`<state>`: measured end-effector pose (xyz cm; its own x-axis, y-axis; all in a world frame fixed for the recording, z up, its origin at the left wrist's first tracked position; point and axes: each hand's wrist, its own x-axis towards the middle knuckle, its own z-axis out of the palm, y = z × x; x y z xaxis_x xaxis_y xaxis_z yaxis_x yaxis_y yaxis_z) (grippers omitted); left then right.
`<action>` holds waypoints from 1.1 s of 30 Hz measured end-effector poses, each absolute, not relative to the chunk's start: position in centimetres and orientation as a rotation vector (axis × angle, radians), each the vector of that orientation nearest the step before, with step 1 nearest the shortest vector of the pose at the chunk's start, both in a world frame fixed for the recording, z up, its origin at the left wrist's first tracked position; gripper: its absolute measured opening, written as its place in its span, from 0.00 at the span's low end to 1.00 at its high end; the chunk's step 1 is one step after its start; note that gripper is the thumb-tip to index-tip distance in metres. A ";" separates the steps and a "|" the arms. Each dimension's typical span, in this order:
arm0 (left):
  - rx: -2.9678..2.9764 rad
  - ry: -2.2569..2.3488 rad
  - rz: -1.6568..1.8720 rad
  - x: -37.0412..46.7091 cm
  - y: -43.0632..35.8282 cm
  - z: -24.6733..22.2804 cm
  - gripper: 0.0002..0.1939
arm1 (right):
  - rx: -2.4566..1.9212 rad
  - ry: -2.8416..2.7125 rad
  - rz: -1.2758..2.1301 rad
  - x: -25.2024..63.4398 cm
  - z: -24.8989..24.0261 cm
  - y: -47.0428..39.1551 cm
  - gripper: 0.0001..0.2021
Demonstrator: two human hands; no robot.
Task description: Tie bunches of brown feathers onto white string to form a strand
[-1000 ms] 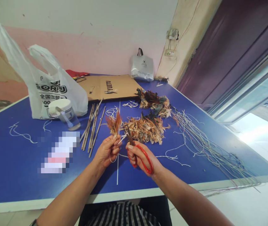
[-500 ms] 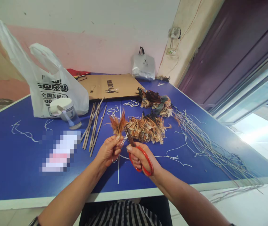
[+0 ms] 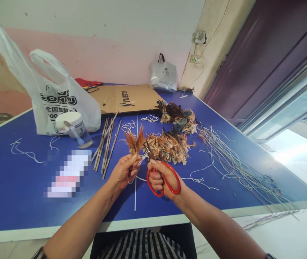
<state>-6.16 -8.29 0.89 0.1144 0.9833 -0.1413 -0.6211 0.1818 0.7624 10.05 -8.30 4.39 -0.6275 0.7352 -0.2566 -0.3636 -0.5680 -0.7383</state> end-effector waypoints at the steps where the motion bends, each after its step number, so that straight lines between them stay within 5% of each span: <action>1: 0.605 0.739 1.289 -6.2 -8.3 0.8 0.11 | -0.736 -0.864 2.139 10.5 4.7 -8.0 0.14; 9: 0.570 0.777 1.334 -6.6 -7.9 1.2 0.11 | -1.083 -1.301 1.518 14.9 4.9 -6.2 0.17; 19: 0.604 0.847 1.322 -6.8 -7.9 1.3 0.11 | -0.902 -1.019 1.587 19.1 5.2 -6.3 0.09; 28: 0.588 0.612 1.479 -7.5 -7.3 3.4 0.05 | -1.083 -2.501 0.492 15.2 1.0 -9.4 0.16; 33: 0.596 0.559 1.473 -8.6 -8.0 5.5 0.04 | -1.098 -2.797 0.242 15.3 0.3 -9.5 0.10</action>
<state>-8.62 -7.96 5.51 0.0258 0.9996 0.0147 -0.7381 0.0091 0.6746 15.35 -9.50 0.29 -0.7278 0.6833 0.0591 0.6630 0.7230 -0.1943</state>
